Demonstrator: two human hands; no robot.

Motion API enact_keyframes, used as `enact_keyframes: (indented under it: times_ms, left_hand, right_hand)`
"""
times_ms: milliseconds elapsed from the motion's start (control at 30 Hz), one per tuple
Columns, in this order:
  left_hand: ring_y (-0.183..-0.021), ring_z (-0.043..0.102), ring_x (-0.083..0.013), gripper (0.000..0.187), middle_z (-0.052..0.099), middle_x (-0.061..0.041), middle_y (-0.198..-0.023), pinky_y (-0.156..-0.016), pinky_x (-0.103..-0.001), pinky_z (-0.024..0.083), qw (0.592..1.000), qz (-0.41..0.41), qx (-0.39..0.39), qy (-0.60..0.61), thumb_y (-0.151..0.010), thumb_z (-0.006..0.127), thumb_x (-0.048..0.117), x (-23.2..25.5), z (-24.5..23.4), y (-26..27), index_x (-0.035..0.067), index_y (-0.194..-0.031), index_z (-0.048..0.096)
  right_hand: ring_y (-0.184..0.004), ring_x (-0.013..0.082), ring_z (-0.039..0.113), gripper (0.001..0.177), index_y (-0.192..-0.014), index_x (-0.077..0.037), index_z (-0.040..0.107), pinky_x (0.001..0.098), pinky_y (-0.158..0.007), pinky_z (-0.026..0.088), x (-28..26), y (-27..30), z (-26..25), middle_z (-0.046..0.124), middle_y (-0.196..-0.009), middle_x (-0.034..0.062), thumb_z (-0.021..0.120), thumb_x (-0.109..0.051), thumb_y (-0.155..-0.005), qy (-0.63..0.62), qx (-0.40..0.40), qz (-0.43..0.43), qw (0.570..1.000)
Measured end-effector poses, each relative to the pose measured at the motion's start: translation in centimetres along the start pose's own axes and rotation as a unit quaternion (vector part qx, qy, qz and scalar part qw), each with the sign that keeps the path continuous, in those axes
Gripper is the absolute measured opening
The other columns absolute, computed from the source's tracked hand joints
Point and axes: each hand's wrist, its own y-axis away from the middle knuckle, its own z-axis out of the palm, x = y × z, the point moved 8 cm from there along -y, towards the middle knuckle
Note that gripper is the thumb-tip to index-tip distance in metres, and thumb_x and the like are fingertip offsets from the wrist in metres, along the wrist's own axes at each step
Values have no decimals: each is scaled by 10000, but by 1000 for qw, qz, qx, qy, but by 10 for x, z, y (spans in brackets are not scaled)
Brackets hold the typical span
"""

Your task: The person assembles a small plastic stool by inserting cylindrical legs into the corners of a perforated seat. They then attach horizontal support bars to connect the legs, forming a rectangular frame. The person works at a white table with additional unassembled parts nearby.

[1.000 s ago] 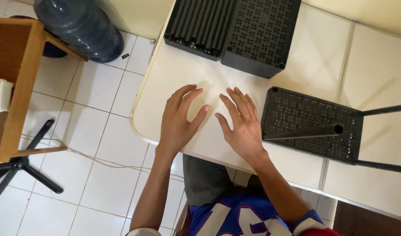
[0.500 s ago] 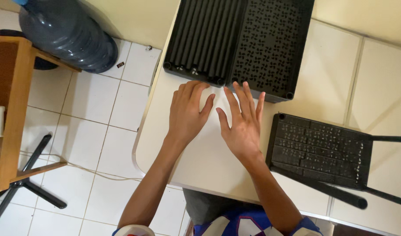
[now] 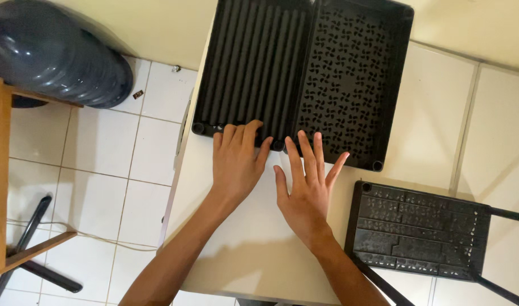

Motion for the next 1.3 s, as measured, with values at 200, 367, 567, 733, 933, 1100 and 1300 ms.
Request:
enact_keyframes:
  times_ms: [200,367,567,733,933,1100,1300]
  left_hand:
    - [-958,591,-249,286,710,-62,-939,-806,-399,389,999,6,15,35,-935,762,166,1,-1,-1,48,-1174,658]
    - [-934,585,-247,286,703,-56,-910,-793,-400,385,998,-15,3,60,-923,770,165,1,-4,-1,47,-1161,665]
    - [-951,582,-263,228,700,-70,-931,-833,-410,401,998,-10,4,54,-937,757,152,9,-20,8,37,-1116,677]
    - [-967,587,-261,185,705,-74,-959,-842,-402,428,994,-41,43,94,-938,749,114,16,-46,35,32,-1095,695]
    - [-871,596,-193,161,693,-60,-937,-754,-313,511,955,-172,107,218,-929,774,122,25,-58,101,32,-1056,732]
    - [-776,580,-130,186,648,-42,-882,-707,-271,495,910,-258,169,277,-911,788,148,33,-50,167,26,-1045,746]
    - [-794,569,-98,189,661,-19,-857,-735,-261,480,864,-281,181,376,-936,771,129,54,-25,231,2,-1066,718]
  right_hand:
    - [-1571,316,244,560,-1524,-108,474,731,-1227,-3,3,3,3,409,-1602,98,659,-234,-1010,0,10,6,1000]
    - [-1570,334,241,571,-1529,-94,470,736,-1224,4,3,4,4,403,-1608,116,664,-235,-1011,-5,9,0,1000]
    - [-1564,361,233,608,-1540,-75,453,720,-1225,28,-5,11,-4,382,-1621,141,674,-239,-998,-16,4,-12,1000]
    - [-1544,379,276,592,-1499,-35,482,650,-1243,138,-21,25,-22,418,-1590,155,689,-219,-976,-45,20,-42,998]
    - [-1421,320,517,405,-1373,-51,611,412,-1148,455,-23,49,-33,594,-1458,128,668,-185,-995,-220,-12,-31,975]
    - [-1103,222,706,366,-1364,-88,636,339,-974,556,-9,73,-7,700,-1278,100,628,-208,-1018,-389,-131,63,910]
    - [-1085,170,707,431,-1376,-7,595,329,-978,541,3,115,4,749,-1142,98,648,-210,-999,-510,-157,91,841]
